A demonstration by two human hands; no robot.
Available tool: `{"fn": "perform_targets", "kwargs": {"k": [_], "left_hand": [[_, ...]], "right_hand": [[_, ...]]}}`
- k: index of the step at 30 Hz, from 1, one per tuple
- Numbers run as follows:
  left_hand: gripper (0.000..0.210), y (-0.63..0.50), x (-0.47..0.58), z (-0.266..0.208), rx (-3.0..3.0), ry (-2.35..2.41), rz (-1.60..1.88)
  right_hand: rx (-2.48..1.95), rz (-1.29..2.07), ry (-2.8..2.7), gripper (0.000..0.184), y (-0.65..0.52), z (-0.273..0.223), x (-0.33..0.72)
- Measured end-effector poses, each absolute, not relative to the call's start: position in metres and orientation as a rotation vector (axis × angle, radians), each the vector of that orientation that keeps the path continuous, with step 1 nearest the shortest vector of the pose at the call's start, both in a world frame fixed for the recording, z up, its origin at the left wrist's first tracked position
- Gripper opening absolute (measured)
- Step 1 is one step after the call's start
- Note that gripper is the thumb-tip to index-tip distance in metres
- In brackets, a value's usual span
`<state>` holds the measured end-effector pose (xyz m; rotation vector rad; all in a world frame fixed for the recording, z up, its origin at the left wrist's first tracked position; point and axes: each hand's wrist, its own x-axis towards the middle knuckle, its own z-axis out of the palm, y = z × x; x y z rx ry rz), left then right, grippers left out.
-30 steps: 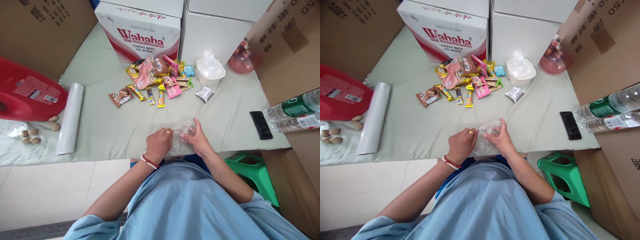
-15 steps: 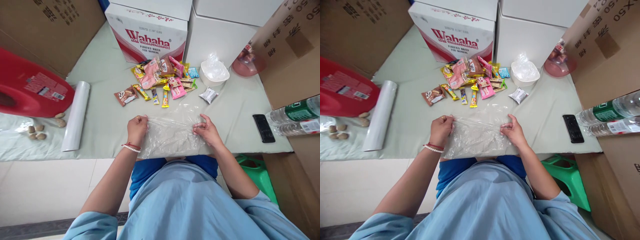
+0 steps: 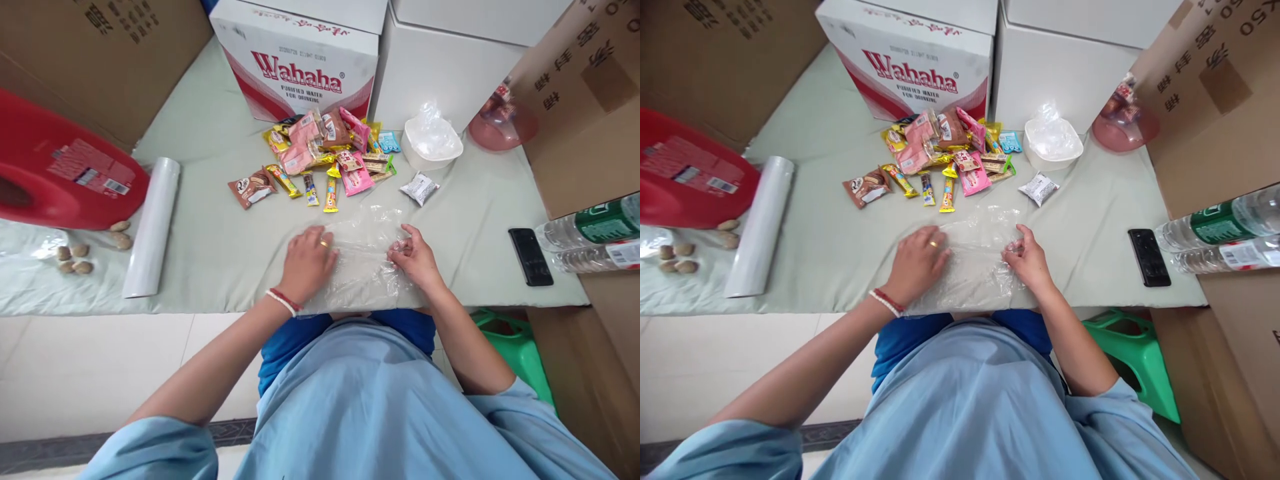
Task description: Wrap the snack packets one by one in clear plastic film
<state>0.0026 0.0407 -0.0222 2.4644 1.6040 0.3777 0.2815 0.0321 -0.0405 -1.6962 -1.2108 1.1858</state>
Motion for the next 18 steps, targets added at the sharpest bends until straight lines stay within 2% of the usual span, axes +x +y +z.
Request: {"fn": "perform_targets", "kwargs": {"k": [5, 8, 11, 14, 16, 18], "left_hand": [[0.056, 0.067, -0.019, -0.043, 2.408, 1.637, 0.202], [0.062, 0.062, -0.026, -0.046, 2.452, 1.591, 0.191], [0.066, 0.057, -0.026, -0.045, 2.458, 1.579, 0.170], [0.068, 0.058, -0.025, -0.043, 2.458, 1.567, 0.162], [0.069, 0.058, -0.024, -0.042, 2.459, 1.554, 0.154], [0.068, 0.059, -0.025, -0.042, 2.455, 1.554, 0.148]], "right_hand": [[-1.742, 1.092, -1.299, 0.094, 0.023, -0.041, 0.316], [-1.757, 1.129, -1.251, 0.087, 0.012, -0.040, 0.341], [-1.873, 1.013, -1.260, 0.067, 0.003, -0.034, 0.352], [-1.927, 0.655, -1.414, 0.039, -0.008, -0.022, 0.334], [-1.788, 0.551, -1.636, 0.033, -0.017, -0.016, 0.308], [-1.522, 0.698, -1.949, 0.033, -0.025, -0.014, 0.283]]}}
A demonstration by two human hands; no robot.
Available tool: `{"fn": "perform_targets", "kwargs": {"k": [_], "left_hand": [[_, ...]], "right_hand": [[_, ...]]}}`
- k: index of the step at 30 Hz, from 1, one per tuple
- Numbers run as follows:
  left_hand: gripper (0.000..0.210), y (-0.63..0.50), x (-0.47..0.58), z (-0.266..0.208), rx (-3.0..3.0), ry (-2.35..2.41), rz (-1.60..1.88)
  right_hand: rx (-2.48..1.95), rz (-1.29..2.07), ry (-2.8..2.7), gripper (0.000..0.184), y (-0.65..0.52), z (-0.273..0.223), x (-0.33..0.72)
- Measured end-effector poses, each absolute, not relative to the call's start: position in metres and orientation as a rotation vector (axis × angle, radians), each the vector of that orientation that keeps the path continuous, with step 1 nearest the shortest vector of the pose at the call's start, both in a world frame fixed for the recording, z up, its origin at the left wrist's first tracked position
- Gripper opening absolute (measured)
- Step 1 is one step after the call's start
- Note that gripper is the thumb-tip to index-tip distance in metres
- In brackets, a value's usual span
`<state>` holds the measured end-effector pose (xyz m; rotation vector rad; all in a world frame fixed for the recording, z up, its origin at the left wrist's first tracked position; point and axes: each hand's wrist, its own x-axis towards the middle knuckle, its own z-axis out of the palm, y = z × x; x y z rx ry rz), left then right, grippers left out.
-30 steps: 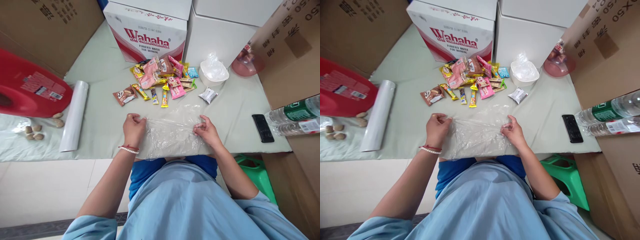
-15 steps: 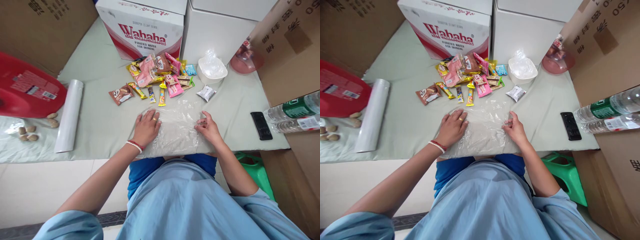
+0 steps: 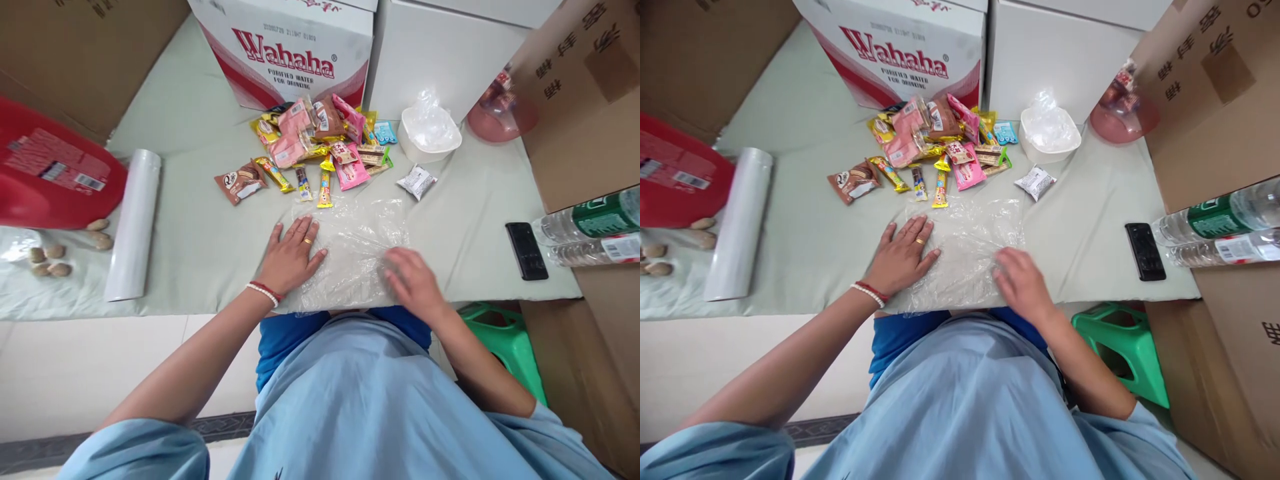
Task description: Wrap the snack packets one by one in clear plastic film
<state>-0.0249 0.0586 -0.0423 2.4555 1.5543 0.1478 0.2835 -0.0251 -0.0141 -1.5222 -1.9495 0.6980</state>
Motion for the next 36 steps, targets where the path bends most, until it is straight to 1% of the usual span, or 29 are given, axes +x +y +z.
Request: {"fn": "perform_targets", "kwargs": {"k": [2, 4, 7, 10, 12, 15, 17, 21, 24, 27, 29, 31, 33, 36], "left_hand": [[0.067, 0.059, -0.026, -0.043, 2.455, 1.558, 0.148], [0.067, 0.059, -0.028, -0.045, 2.461, 1.552, 0.156], [0.066, 0.060, -0.031, -0.047, 2.463, 1.534, 0.162], [0.066, 0.059, -0.030, -0.044, 2.428, 1.524, 0.153], [0.064, 0.057, -0.026, -0.037, 2.404, 1.592, 0.212], [0.052, 0.058, -0.022, -0.026, 2.408, 1.726, 0.416], [0.050, 0.062, -0.023, -0.024, 2.408, 1.733, 0.474], [0.058, 0.075, -0.036, -0.037, 2.390, 1.698, 0.288], [0.062, 0.080, -0.045, -0.049, 2.434, 1.662, 0.178], [0.063, 0.080, -0.048, -0.052, 2.465, 1.657, 0.144], [0.065, 0.078, -0.047, -0.051, 2.483, 1.650, 0.130], [0.067, 0.077, -0.047, -0.050, 2.494, 1.647, 0.126], [0.069, 0.077, -0.046, -0.051, 2.490, 1.653, 0.138], [0.070, 0.076, -0.046, -0.052, 2.471, 1.651, 0.169]], "right_hand": [[-1.231, 0.972, -2.225, 0.035, -0.032, -0.015, 0.271], [-1.080, 1.179, -2.360, 0.040, -0.037, -0.015, 0.278], [-1.158, 1.302, -2.377, 0.043, -0.038, -0.002, 0.312], [-1.256, 1.447, -2.340, 0.041, -0.034, 0.023, 0.341], [-1.315, 1.505, -2.274, 0.040, -0.031, 0.038, 0.346], [-1.446, 1.377, -2.108, 0.038, -0.017, 0.047, 0.334], [-1.509, 1.269, -1.992, 0.036, 0.004, 0.043, 0.321], [-1.641, 1.209, -1.726, 0.033, 0.078, 0.022, 0.296], [-1.828, 0.996, -1.642, 0.026, 0.147, 0.005, 0.271], [-1.989, 0.851, -1.638, 0.033, 0.202, -0.008, 0.241], [-2.042, 0.859, -1.621, 0.032, 0.224, -0.014, 0.228], [-2.048, 0.839, -1.584, 0.024, 0.233, -0.016, 0.226], [-1.983, 0.747, -1.570, 0.017, 0.227, -0.013, 0.236], [-1.801, 0.554, -1.678, 0.016, 0.195, 0.001, 0.263]]}}
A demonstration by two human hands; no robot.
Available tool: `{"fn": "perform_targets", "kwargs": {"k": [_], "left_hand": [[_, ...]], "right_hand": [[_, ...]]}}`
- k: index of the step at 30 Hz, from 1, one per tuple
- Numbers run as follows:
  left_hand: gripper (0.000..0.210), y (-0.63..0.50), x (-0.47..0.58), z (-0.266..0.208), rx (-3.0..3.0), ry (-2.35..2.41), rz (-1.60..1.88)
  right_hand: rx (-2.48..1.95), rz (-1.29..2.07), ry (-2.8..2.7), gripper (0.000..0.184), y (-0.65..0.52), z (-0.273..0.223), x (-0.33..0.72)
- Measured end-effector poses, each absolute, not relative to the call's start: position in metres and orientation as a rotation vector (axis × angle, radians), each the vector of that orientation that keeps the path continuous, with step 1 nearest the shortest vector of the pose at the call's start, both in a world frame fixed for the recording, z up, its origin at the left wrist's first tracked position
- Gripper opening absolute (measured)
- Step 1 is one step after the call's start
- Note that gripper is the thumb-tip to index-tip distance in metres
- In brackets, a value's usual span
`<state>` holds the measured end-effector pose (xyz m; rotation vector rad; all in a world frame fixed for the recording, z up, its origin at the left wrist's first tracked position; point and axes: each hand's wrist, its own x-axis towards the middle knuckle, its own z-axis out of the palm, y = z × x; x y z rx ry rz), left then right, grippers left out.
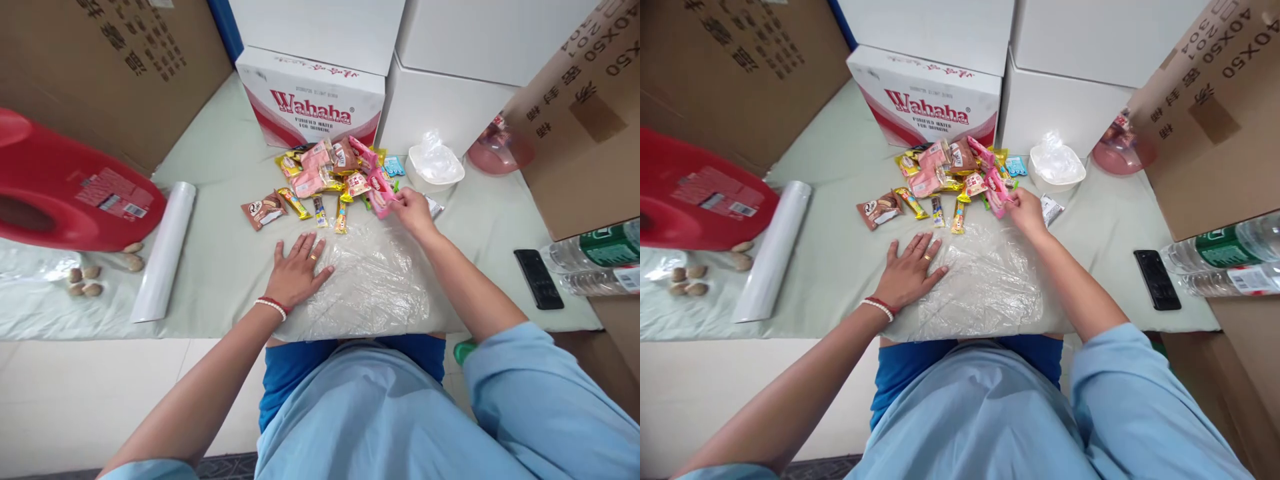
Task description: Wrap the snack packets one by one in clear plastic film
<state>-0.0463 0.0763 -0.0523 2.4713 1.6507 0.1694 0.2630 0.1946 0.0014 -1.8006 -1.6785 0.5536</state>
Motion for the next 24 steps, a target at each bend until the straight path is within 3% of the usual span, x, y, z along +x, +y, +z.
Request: {"fn": "perform_targets", "kwargs": {"k": [4, 8, 11, 13, 20, 24], "left_hand": [[0.070, 0.076, -0.046, -0.053, 2.459, 1.634, 0.190], [0.070, 0.076, -0.045, -0.051, 2.449, 1.632, 0.198], [0.070, 0.076, -0.045, -0.051, 2.434, 1.632, 0.213], [0.070, 0.076, -0.045, -0.051, 2.430, 1.626, 0.224], [0.067, 0.076, -0.046, -0.049, 2.434, 1.634, 0.204], [0.068, 0.076, -0.045, -0.051, 2.437, 1.642, 0.217]], "right_hand": [[-1.564, 0.274, -2.087, 0.020, 0.126, 0.019, 0.280], [-1.358, 0.145, -2.631, 0.037, 0.067, 0.012, 0.268], [-1.241, 0.218, -2.897, 0.030, 0.048, 0.008, 0.266], [-1.175, 0.322, -2.945, 0.030, 0.046, 0.012, 0.269], [-1.216, 0.403, -2.766, 0.069, 0.066, 0.010, 0.244], [-1.232, 0.444, -2.843, 0.064, 0.068, -0.004, 0.229]]}}
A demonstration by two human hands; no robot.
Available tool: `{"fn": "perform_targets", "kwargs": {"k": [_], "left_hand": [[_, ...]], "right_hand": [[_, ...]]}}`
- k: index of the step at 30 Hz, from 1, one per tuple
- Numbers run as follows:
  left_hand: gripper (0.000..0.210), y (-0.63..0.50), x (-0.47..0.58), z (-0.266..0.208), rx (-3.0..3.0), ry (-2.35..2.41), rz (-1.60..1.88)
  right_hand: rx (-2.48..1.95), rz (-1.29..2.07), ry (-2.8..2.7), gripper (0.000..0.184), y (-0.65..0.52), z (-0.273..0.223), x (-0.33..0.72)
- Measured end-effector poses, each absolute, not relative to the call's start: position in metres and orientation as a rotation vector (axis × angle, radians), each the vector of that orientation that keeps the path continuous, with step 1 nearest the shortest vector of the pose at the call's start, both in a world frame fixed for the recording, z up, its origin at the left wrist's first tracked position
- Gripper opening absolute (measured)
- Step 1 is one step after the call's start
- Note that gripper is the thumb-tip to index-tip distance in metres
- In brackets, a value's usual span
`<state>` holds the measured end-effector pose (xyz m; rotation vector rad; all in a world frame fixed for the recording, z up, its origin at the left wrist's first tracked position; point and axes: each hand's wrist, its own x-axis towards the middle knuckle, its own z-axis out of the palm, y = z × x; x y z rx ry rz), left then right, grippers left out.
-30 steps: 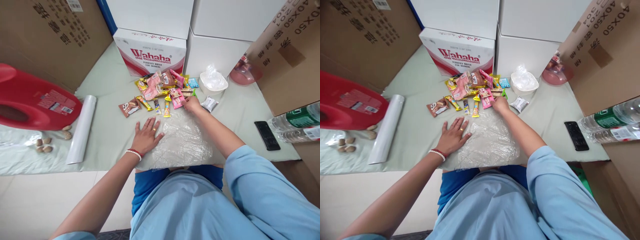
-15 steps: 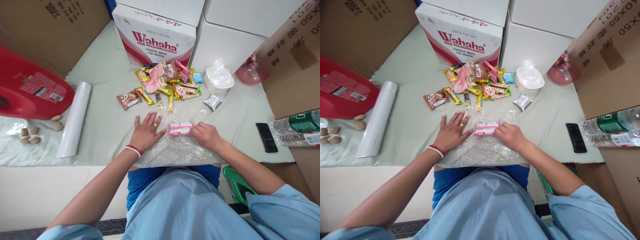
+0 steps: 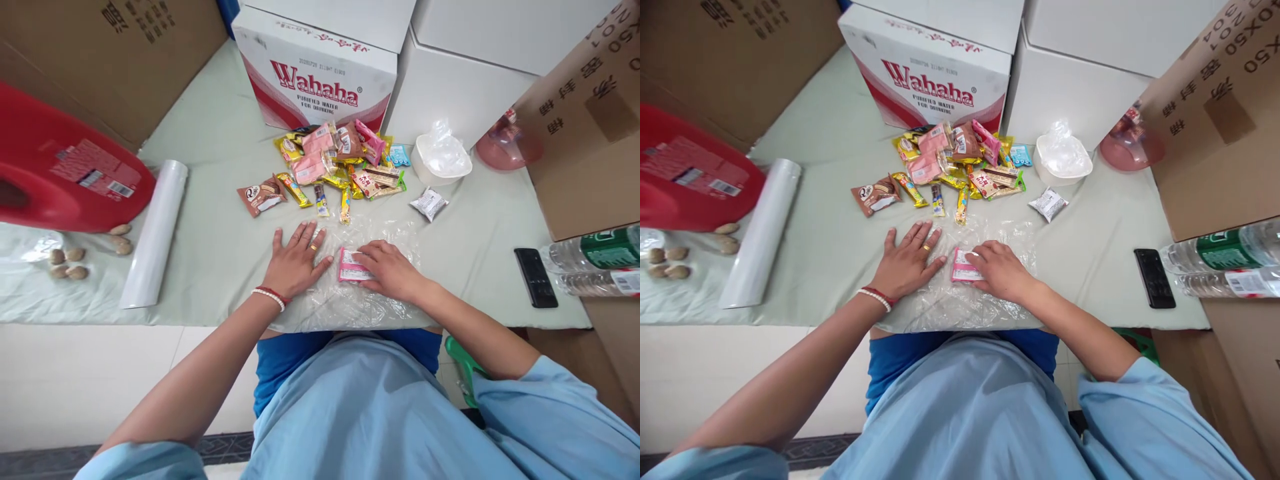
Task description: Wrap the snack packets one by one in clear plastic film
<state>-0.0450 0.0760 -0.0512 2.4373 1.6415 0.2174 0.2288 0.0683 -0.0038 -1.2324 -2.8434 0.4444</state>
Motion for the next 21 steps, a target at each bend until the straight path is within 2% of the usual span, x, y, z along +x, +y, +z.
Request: {"fn": "perform_targets", "kwargs": {"k": [7, 9, 11, 13, 15, 19, 21], "left_hand": [[0.068, 0.074, -0.045, -0.053, 2.456, 1.631, 0.262], [0.067, 0.074, -0.045, -0.053, 2.458, 1.633, 0.274], [0.066, 0.074, -0.046, -0.053, 2.463, 1.635, 0.283], [0.066, 0.074, -0.046, -0.054, 2.469, 1.635, 0.282], [0.066, 0.075, -0.046, -0.054, 2.472, 1.635, 0.275], [0.067, 0.076, -0.045, -0.053, 2.484, 1.633, 0.254], [0.067, 0.076, -0.046, -0.053, 2.499, 1.637, 0.230]], "right_hand": [[-1.154, 0.422, -2.787, 0.060, 0.062, -0.002, 0.245], [-1.118, 0.478, -2.831, 0.062, 0.065, 0.000, 0.246], [-1.094, 0.576, -2.827, 0.054, 0.078, 0.005, 0.247], [-1.194, 0.602, -2.695, 0.044, 0.106, 0.013, 0.249], [-1.436, 0.489, -2.431, 0.041, 0.150, 0.021, 0.250], [-1.861, 0.225, -1.906, 0.057, 0.254, 0.026, 0.238], [-1.946, 0.235, -1.827, 0.062, 0.294, 0.025, 0.228]]}}
